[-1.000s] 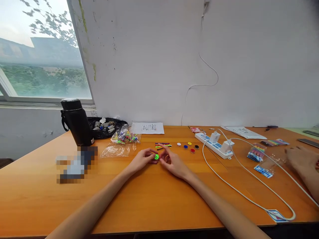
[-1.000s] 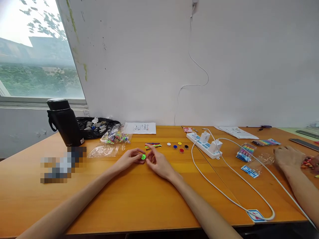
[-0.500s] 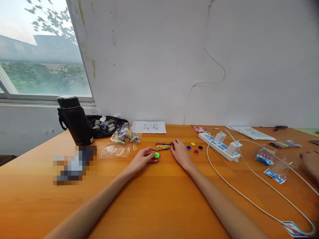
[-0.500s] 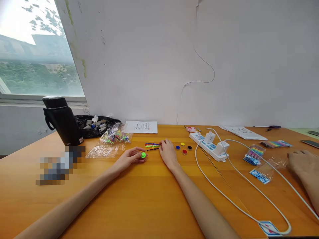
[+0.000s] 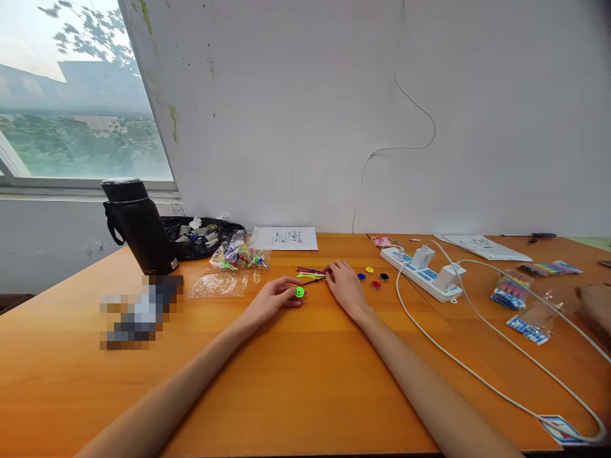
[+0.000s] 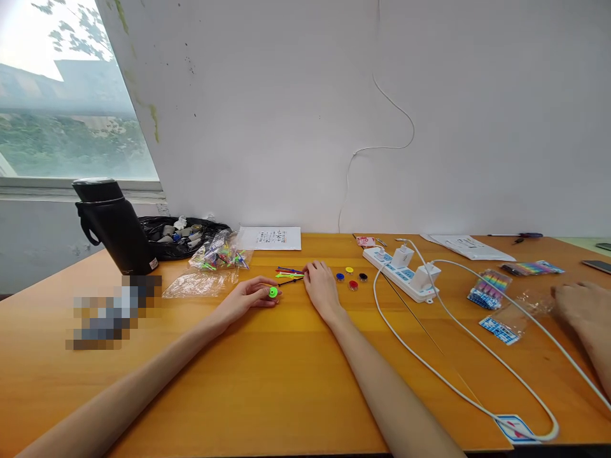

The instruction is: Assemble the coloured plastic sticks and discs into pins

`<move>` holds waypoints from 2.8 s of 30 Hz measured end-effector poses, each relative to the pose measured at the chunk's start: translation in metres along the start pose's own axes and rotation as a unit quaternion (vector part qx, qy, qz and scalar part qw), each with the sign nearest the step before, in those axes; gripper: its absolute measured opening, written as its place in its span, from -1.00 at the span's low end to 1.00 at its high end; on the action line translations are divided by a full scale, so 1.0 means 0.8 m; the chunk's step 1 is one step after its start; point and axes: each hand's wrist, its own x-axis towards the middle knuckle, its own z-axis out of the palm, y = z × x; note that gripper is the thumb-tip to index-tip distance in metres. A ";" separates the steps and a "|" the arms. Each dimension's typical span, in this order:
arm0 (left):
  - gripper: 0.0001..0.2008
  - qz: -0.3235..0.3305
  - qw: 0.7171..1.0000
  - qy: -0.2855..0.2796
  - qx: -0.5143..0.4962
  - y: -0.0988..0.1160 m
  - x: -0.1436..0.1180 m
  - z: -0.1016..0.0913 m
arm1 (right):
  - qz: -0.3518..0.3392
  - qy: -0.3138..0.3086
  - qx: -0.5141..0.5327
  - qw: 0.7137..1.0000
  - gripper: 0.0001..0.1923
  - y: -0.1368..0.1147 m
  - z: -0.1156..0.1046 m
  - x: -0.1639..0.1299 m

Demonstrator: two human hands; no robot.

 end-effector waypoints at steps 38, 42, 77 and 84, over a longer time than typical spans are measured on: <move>-0.63 0.013 0.999 -0.033 0.039 0.003 -0.004 0.004 | -0.006 -0.051 0.037 0.998 -0.95 -0.008 -0.005 -0.007; -0.65 0.013 0.998 -0.038 0.049 0.005 -0.004 0.003 | 0.005 -0.056 0.056 0.997 -0.94 -0.005 -0.003 -0.005; -0.66 0.019 0.997 -0.040 0.058 0.003 -0.003 0.003 | -0.007 -0.011 0.020 1.000 -0.86 -0.002 0.001 0.004; -0.66 0.023 0.997 -0.042 0.054 0.003 -0.002 0.003 | -0.006 -0.029 0.090 0.995 -0.84 -0.002 0.025 0.016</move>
